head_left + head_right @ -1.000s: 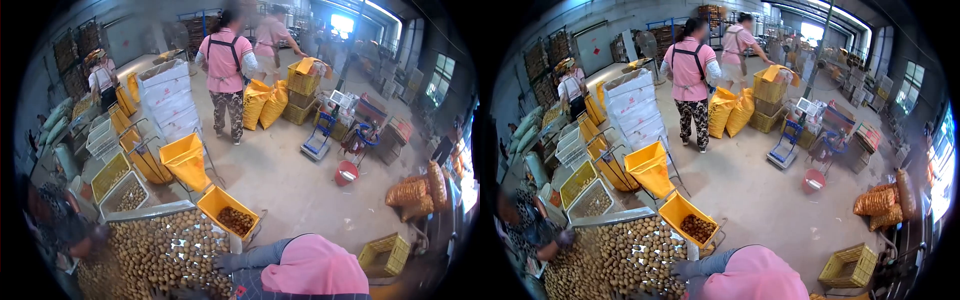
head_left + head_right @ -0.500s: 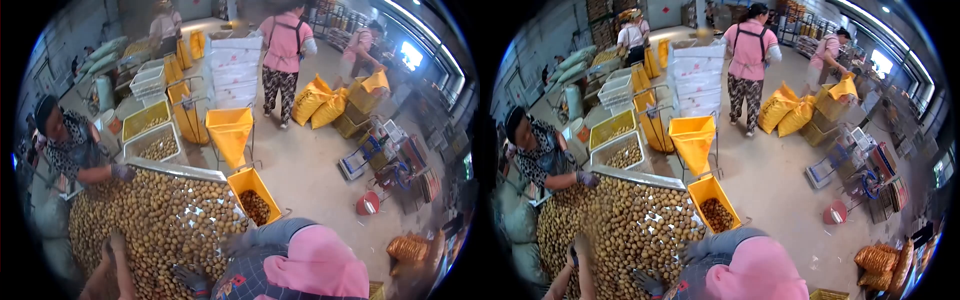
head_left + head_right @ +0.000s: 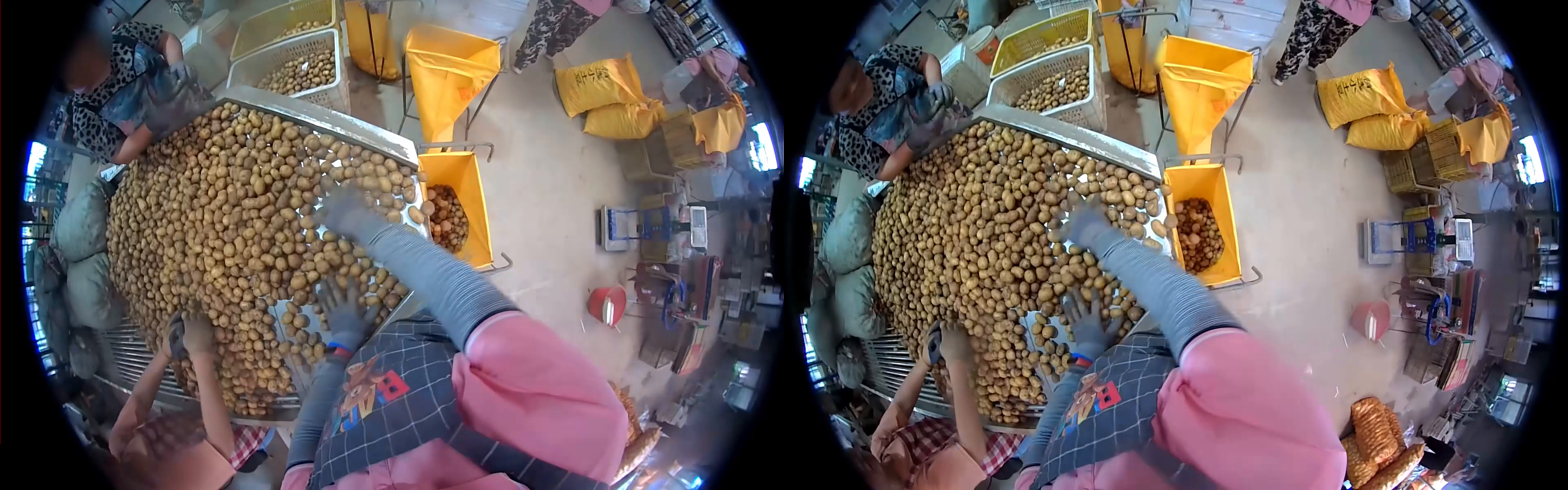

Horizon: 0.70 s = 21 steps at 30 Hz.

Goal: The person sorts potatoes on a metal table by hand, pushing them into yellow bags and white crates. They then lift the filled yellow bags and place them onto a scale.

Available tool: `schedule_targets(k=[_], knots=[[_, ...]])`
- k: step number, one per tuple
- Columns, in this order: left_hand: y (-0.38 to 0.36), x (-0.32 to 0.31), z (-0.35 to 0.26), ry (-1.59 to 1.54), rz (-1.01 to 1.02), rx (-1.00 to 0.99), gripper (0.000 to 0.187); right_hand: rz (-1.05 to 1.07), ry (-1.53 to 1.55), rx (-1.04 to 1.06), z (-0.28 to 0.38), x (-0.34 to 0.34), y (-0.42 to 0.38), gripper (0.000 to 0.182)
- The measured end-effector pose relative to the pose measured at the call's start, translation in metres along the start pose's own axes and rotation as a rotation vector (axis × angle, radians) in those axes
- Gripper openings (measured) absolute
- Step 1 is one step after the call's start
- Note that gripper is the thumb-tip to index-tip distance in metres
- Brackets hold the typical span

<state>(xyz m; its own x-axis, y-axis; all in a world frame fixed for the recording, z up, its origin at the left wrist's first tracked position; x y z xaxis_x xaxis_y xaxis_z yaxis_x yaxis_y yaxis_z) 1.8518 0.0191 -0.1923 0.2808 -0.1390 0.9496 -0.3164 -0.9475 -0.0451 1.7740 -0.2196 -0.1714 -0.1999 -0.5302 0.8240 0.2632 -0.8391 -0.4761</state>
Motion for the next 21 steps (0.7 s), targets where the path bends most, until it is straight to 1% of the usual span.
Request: schedule_targets(k=[1,3,4,5,7,9,10,11,12,13,14,15,16,18,19,20,21], knots=[[0.015,0.007,-0.011,-0.003,0.010,0.009,0.087,0.036,-0.092,0.137,0.027,-0.011,-0.032,0.066],[0.026,0.016,-0.032,-0.063,0.574,-0.043,0.080,-0.087,-0.230,0.380,0.040,-0.048,-0.081,0.064],[0.010,-0.005,-0.011,-0.066,0.586,-0.037,0.080,-0.056,-0.215,0.502,0.030,-0.061,-0.096,0.063],[-0.014,-0.037,0.011,-0.165,0.454,-0.305,0.075,-0.026,-0.204,0.623,0.010,-0.074,-0.107,0.062],[-0.031,-0.009,0.012,-0.021,0.206,-0.521,0.067,0.097,0.250,0.697,-0.059,-0.093,-0.117,0.058],[-0.026,0.004,0.015,-0.015,0.192,-0.495,0.070,0.013,-0.178,0.700,-0.110,-0.055,-0.131,0.053],[-0.021,0.006,0.016,0.001,0.171,-0.468,0.074,0.095,-0.264,0.626,-0.120,-0.034,-0.129,0.047],[-0.004,0.002,0.009,0.002,0.272,-0.449,0.081,0.178,-0.348,0.553,-0.121,-0.011,-0.122,0.042],[0.018,0.005,-0.003,-0.046,0.260,-0.444,0.085,0.443,-0.250,0.298,-0.120,0.019,-0.102,0.034],[0.043,0.007,-0.014,-0.088,0.248,-0.445,0.089,0.380,-0.274,0.247,-0.112,0.039,-0.079,0.032],[0.065,0.006,-0.023,-0.087,0.192,-0.419,0.092,0.221,-0.051,0.212,-0.105,0.051,-0.047,0.035],[0.084,0.010,-0.031,-0.126,0.054,-0.427,0.089,0.062,0.175,0.210,-0.099,0.064,-0.017,0.037],[0.102,0.010,-0.039,-0.154,0.134,-0.405,0.085,-0.030,0.184,0.122,-0.080,0.081,0.014,0.039],[0.119,0.013,-0.042,-0.169,-0.064,-0.492,0.068,-0.238,0.130,0.125,-0.042,0.080,0.062,0.046],[0.121,0.022,-0.024,-0.373,-0.083,-0.546,0.057,-0.225,-0.005,0.027,-0.017,0.063,0.068,0.051],[0.117,0.038,0.006,-0.577,-0.095,-0.594,0.046,-0.207,-0.134,-0.071,0.007,0.043,0.062,0.059],[0.109,0.057,0.037,-0.552,-0.317,-0.398,0.032,-0.187,-0.080,-0.031,0.026,0.023,0.049,0.061]])
Point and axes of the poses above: each hand's wrist, its own y-axis towards the middle knuckle, its own x-axis out of the back of the hand, z = x × y, the point moved 4 cm from there along y, towards the middle knuckle, and after that the axes turned 14 degrees about -x, right-handed, at the moved point
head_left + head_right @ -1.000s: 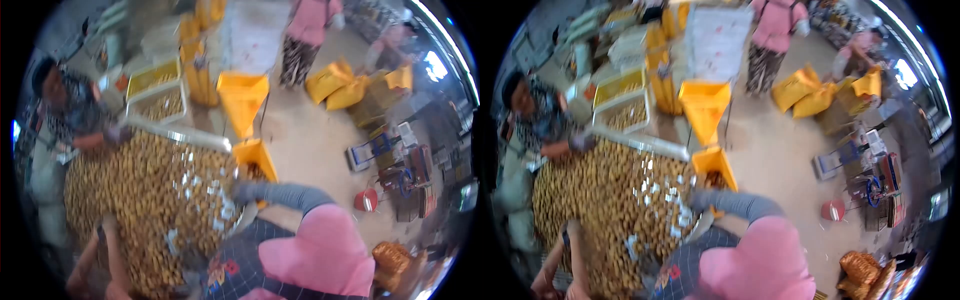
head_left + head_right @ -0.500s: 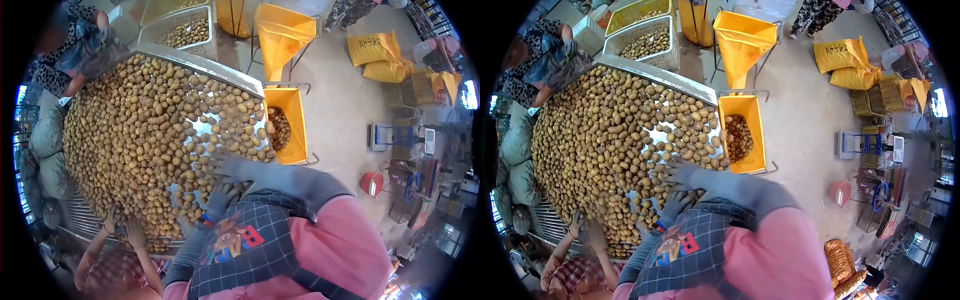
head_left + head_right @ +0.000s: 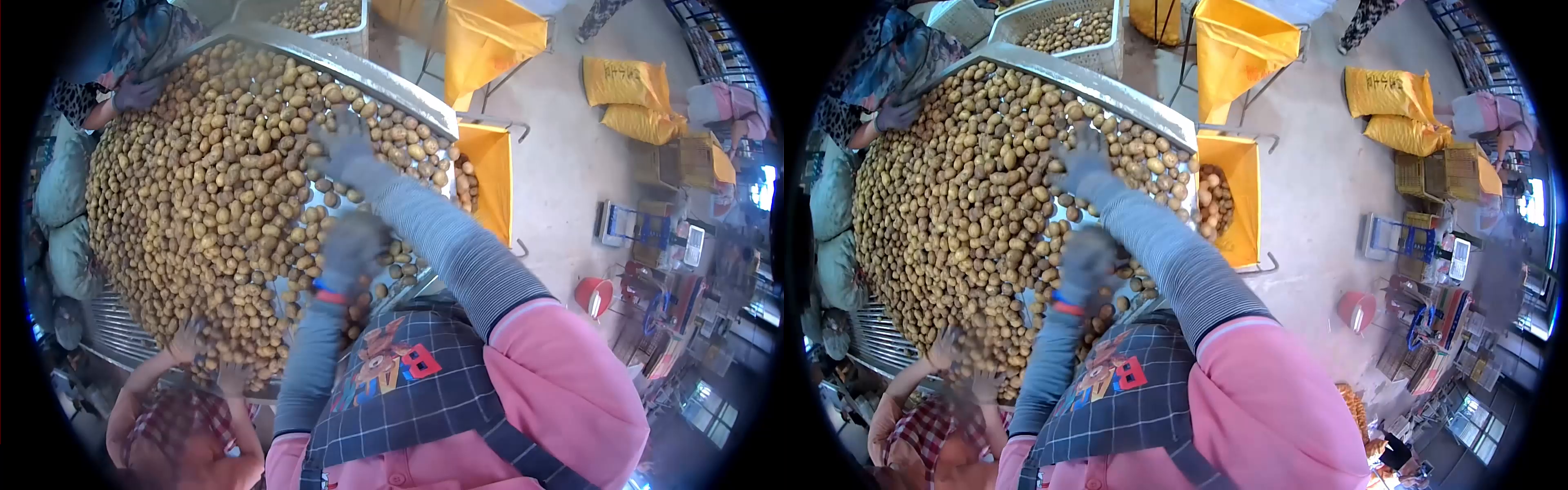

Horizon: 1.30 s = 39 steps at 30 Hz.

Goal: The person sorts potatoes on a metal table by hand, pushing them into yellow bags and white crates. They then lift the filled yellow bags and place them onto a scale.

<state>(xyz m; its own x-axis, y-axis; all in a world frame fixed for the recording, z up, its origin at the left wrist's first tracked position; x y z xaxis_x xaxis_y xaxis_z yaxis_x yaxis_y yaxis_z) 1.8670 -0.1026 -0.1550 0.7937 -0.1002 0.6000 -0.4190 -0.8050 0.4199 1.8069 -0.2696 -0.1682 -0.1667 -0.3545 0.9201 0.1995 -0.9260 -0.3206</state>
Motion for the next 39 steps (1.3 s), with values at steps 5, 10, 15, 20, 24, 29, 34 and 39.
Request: schedule_targets(k=[5,10,15,20,24,29,34,39], knots=[[-0.141,0.125,0.052,0.746,0.154,0.518,0.083,0.093,-0.250,0.479,0.006,-0.058,-0.142,0.063],[-0.146,0.074,-0.038,0.413,0.480,0.274,0.098,0.217,-0.037,0.746,-0.115,-0.064,-0.211,0.050],[-0.073,-0.028,-0.034,0.440,0.438,0.260,0.097,0.392,-0.151,0.380,-0.173,0.008,-0.144,0.027],[0.015,-0.047,-0.010,0.441,0.406,0.153,0.077,-0.032,0.385,0.174,-0.106,0.053,-0.013,0.040],[-0.032,0.026,0.036,0.378,0.014,0.109,0.056,0.047,-0.049,0.130,0.008,-0.019,-0.027,0.053],[-0.154,0.088,-0.038,0.539,0.522,0.416,0.072,0.039,-0.224,0.509,0.054,-0.076,-0.160,0.060],[-0.199,0.044,-0.081,0.478,0.549,0.439,0.090,0.174,-0.365,0.868,-0.058,-0.049,-0.197,0.060],[-0.097,-0.020,-0.050,0.318,0.584,0.225,0.086,0.123,-0.268,0.736,-0.137,-0.013,-0.149,0.044]])
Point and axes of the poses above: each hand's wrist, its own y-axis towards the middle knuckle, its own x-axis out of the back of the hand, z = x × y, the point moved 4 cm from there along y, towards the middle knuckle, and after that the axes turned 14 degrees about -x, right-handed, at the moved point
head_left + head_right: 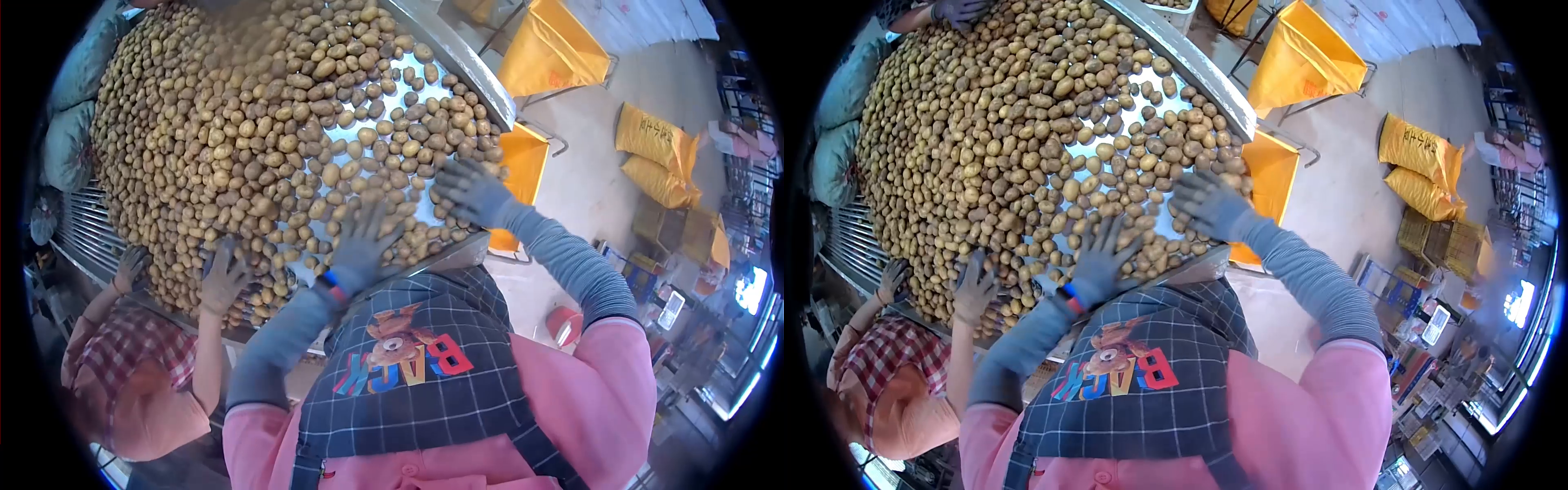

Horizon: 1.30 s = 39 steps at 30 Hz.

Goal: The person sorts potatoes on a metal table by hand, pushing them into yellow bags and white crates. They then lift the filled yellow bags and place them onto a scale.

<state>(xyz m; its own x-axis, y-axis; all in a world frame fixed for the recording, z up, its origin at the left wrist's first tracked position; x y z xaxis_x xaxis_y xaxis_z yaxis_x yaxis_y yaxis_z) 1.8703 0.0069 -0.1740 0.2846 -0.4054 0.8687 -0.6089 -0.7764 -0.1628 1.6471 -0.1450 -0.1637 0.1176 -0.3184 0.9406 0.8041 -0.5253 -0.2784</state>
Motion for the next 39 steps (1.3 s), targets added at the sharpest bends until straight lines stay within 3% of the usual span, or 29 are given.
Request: schedule_targets(k=[1,3,4,6,7,8,9,10,11,12,14,16,20,22,23,25,27,29,31,33,34,35,36,37,38,39], knots=[[0.030,0.002,0.001,0.034,-0.020,-0.004,0.085,-0.178,0.084,-0.010,-0.021,0.006,0.007,0.037],[0.086,-0.008,0.013,0.271,-0.169,-0.030,0.078,-0.074,0.318,-0.188,-0.057,0.028,0.038,0.030],[0.107,-0.001,0.018,0.265,-0.174,-0.038,0.078,-0.179,0.423,-0.285,-0.065,0.052,0.056,0.031],[0.139,0.026,0.025,0.060,-0.386,-0.105,0.058,-0.301,0.501,-0.519,-0.083,0.071,0.111,0.038],[0.148,0.035,0.038,0.057,-0.389,-0.113,0.058,-0.470,0.566,-0.452,-0.089,0.067,0.140,0.047],[0.148,0.043,0.059,-0.145,-0.388,-0.201,0.046,-0.196,0.521,-0.660,-0.093,0.056,0.171,0.058],[0.139,0.054,0.079,-0.343,-0.375,-0.287,0.034,-0.120,0.371,-0.752,-0.076,0.050,0.197,0.066],[0.114,0.087,0.095,-0.319,-0.594,-0.366,0.022,-0.104,0.209,-0.863,-0.035,0.055,0.205,0.068],[0.080,0.122,0.109,-0.165,-0.767,-0.310,0.021,-0.108,0.130,-0.836,0.000,0.064,0.210,0.069],[0.043,0.111,0.157,-0.009,-0.754,-0.150,0.037,-0.076,0.092,-0.743,0.034,0.061,0.209,0.069],[-0.029,0.118,0.159,0.416,-0.443,0.253,0.066,-0.093,0.085,-0.527,0.087,0.041,0.195,0.070],[-0.096,0.085,0.151,0.449,-0.019,0.202,0.093,-0.077,0.063,-0.284,0.127,0.013,0.164,0.069],[-0.138,0.020,0.064,0.183,0.342,0.096,0.109,0.002,0.096,0.062,0.137,-0.025,0.075,0.058],[-0.128,-0.023,0.033,-0.008,0.166,0.202,0.109,0.069,0.114,0.118,0.105,-0.030,0.032,0.051],[-0.109,-0.028,0.022,0.067,0.089,0.115,0.103,0.066,0.119,0.116,0.087,-0.035,0.012,0.049],[-0.063,-0.035,0.009,0.098,-0.001,-0.003,0.094,0.254,0.082,0.007,0.053,-0.005,0.000,0.047],[-0.007,-0.026,-0.001,-0.016,-0.060,-0.034,0.087,-0.008,-0.057,0.087,0.015,0.000,-0.016,0.043],[0.048,0.000,-0.007,-0.056,-0.169,-0.044,0.083,0.215,0.351,-0.150,-0.023,0.026,0.003,0.037],[0.084,0.012,-0.001,-0.027,-0.233,-0.051,0.082,-0.116,0.485,-0.294,-0.053,0.062,0.036,0.036],[0.112,0.024,0.011,-0.003,-0.355,-0.148,0.074,-0.291,0.654,-0.471,-0.078,0.077,0.096,0.040],[0.120,0.026,0.033,0.002,-0.354,-0.152,0.074,-0.250,0.610,-0.589,-0.082,0.082,0.125,0.047],[0.117,0.029,0.062,-0.057,-0.425,-0.291,0.071,-0.237,0.665,-0.696,-0.094,0.053,0.165,0.056],[0.103,0.034,0.087,-0.114,-0.488,-0.428,0.069,-0.247,0.428,-0.765,-0.073,0.050,0.189,0.064],[0.075,0.059,0.111,-0.125,-0.505,-0.230,0.067,-0.087,0.270,-0.801,-0.027,0.074,0.199,0.067],[0.039,0.086,0.132,-0.137,-0.512,-0.030,0.065,-0.060,0.206,-0.690,0.003,0.063,0.216,0.067],[0.000,0.095,0.150,0.105,-0.524,0.102,0.066,-0.158,0.187,-0.649,0.044,0.033,0.240,0.067]])
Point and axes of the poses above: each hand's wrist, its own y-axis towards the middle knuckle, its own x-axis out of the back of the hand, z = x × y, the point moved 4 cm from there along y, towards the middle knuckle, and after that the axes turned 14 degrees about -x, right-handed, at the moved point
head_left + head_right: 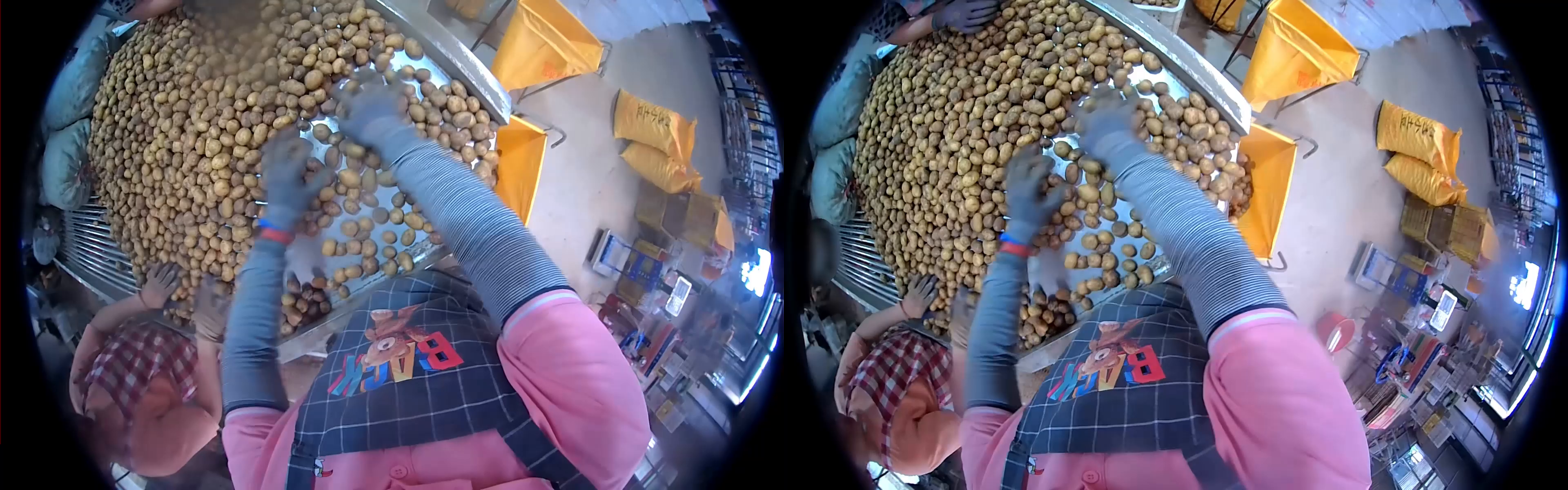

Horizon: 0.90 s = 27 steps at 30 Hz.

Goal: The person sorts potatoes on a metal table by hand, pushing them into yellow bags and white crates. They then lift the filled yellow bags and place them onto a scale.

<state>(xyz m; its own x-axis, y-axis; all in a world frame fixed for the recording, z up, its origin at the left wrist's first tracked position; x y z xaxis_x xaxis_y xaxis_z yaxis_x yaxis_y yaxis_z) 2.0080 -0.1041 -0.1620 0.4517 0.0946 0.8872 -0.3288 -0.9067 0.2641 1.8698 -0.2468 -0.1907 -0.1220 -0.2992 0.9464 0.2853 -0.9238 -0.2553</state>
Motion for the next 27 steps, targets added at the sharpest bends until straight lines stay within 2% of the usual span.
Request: schedule_targets(k=[1,3,5,7,9,11,13,15,17,18,19,21,23,25,26,27], knots=[[-0.029,0.024,0.019,0.265,-0.023,0.060,0.068,-0.096,0.011,0.050,0.027,-0.029,-0.016,0.067],[-0.098,0.038,0.029,0.427,0.448,-0.061,0.082,0.096,0.042,0.255,0.054,-0.012,-0.090,0.063],[-0.134,0.052,-0.011,0.271,0.613,-0.074,0.095,0.198,0.016,0.477,0.053,-0.030,-0.144,0.059],[-0.160,0.029,-0.047,0.020,0.821,-0.030,0.098,0.149,-0.158,0.782,0.026,-0.042,-0.187,0.057],[-0.170,-0.002,-0.092,-0.117,0.817,-0.041,0.095,0.102,-0.263,0.870,-0.021,-0.042,-0.218,0.056],[-0.147,-0.034,-0.126,-0.044,0.582,-0.161,0.088,0.127,-0.068,0.907,-0.091,-0.045,-0.231,0.056],[-0.089,-0.055,-0.152,-0.161,0.560,-0.186,0.089,0.284,-0.076,0.750,-0.130,-0.005,-0.225,0.056],[-0.043,-0.086,-0.171,-0.162,0.461,-0.196,0.084,0.205,-0.283,0.552,-0.156,0.021,-0.194,0.054],[0.018,-0.103,-0.176,-0.195,0.320,-0.241,0.070,0.106,-0.108,0.515,-0.187,0.048,-0.155,0.054],[0.041,-0.109,-0.173,-0.197,0.310,-0.240,0.070,0.017,0.091,0.471,-0.195,0.049,-0.129,0.054],[0.063,-0.112,-0.171,-0.197,0.289,-0.299,0.063,-0.072,0.292,0.421,-0.204,0.050,-0.102,0.055],[0.094,-0.111,-0.153,-0.200,0.274,-0.360,0.055,-0.051,0.426,0.191,-0.198,0.042,-0.045,0.056],[0.107,-0.087,-0.116,-0.210,0.090,-0.564,0.036,-0.066,0.315,0.003,-0.168,0.020,-0.002,0.060],[0.094,-0.043,-0.049,-0.339,0.217,-0.262,0.034,-0.142,-0.059,-0.127,-0.107,0.015,0.018,0.064],[0.076,-0.024,-0.007,-0.246,0.173,-0.140,0.045,-0.060,-0.079,-0.134,-0.074,0.022,0.018,0.066],[0.057,0.006,0.022,0.027,0.089,-0.070,0.058,0.021,-0.098,-0.141,-0.046,0.027,0.013,0.068]])
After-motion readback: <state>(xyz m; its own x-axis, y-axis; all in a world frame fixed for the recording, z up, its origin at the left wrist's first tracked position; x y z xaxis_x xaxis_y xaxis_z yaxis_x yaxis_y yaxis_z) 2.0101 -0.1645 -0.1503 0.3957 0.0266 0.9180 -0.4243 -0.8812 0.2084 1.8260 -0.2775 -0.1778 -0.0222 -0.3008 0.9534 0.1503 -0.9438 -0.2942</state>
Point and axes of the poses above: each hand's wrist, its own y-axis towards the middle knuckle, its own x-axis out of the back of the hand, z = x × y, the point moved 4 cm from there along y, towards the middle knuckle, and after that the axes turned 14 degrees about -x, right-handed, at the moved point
